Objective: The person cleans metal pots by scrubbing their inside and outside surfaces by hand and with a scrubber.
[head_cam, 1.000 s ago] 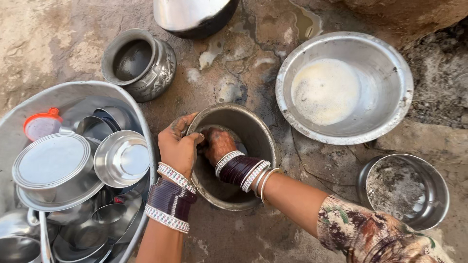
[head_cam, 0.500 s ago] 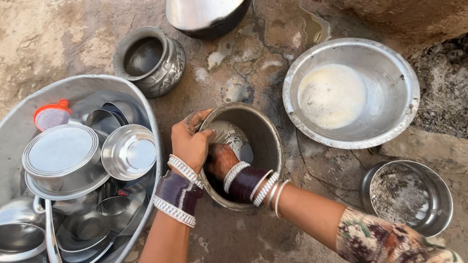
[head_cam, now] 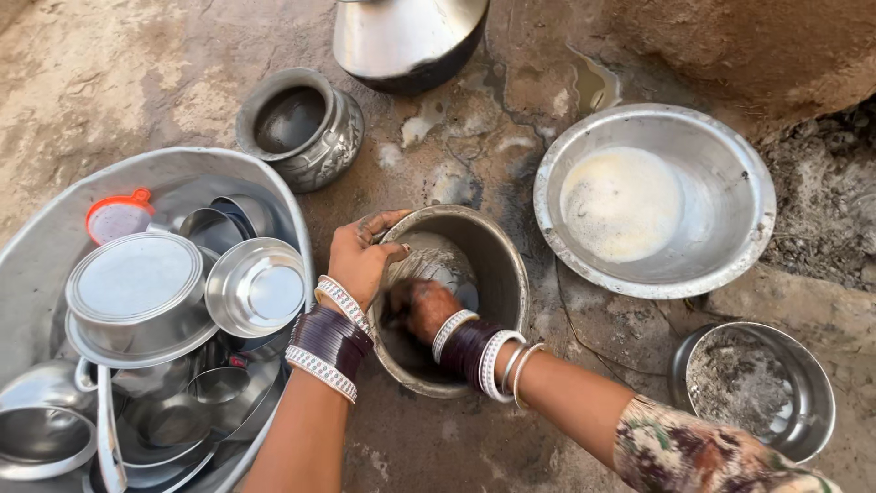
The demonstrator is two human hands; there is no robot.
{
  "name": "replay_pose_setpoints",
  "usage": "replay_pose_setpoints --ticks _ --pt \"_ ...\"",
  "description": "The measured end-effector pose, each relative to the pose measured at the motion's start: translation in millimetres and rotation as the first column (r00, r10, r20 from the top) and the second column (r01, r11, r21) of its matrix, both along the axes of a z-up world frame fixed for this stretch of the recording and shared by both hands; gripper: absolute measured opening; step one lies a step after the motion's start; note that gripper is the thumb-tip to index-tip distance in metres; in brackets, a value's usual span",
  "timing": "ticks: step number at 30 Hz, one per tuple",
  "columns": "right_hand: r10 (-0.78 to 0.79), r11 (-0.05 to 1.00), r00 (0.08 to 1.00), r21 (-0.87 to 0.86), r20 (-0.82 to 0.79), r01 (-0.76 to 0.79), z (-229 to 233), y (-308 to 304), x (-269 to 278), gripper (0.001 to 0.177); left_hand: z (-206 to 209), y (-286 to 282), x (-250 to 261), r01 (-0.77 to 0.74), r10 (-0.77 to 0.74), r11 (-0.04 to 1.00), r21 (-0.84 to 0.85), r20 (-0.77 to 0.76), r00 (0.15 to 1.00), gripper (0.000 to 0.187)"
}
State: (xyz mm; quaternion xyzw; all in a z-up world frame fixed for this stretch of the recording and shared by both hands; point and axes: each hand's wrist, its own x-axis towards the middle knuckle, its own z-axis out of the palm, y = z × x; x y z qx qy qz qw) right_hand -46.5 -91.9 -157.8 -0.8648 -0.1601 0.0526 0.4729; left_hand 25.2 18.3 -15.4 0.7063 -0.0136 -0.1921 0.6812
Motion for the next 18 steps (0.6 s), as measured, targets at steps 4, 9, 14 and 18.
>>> replay_pose_setpoints --ticks 4,9,14,18 --pt "-0.34 0.917 0.94 -0.213 0.024 0.337 -0.6 -18.7 32.6 0.022 4.6 2.3 1.9 0.052 -0.052 0.998 0.021 0.022 0.998 0.049" --pt "-0.408 0.898 0.91 -0.211 -0.073 0.386 -12.0 -1.4 16.2 0.024 7.2 -10.1 0.7 0.056 -0.062 0.994 0.091 0.063 0.996 0.048" --pt "-0.107 0.945 0.978 -0.289 0.178 0.156 -30.8 -29.0 19.9 0.018 6.0 -14.1 -1.7 0.112 -0.129 0.986 0.126 0.133 0.983 0.046" --pt "-0.382 0.896 0.902 -0.157 0.2 0.415 -21.9 -37.4 28.6 0.022 6.0 -15.8 -4.0 0.062 -0.07 0.996 0.064 0.138 0.988 0.044"
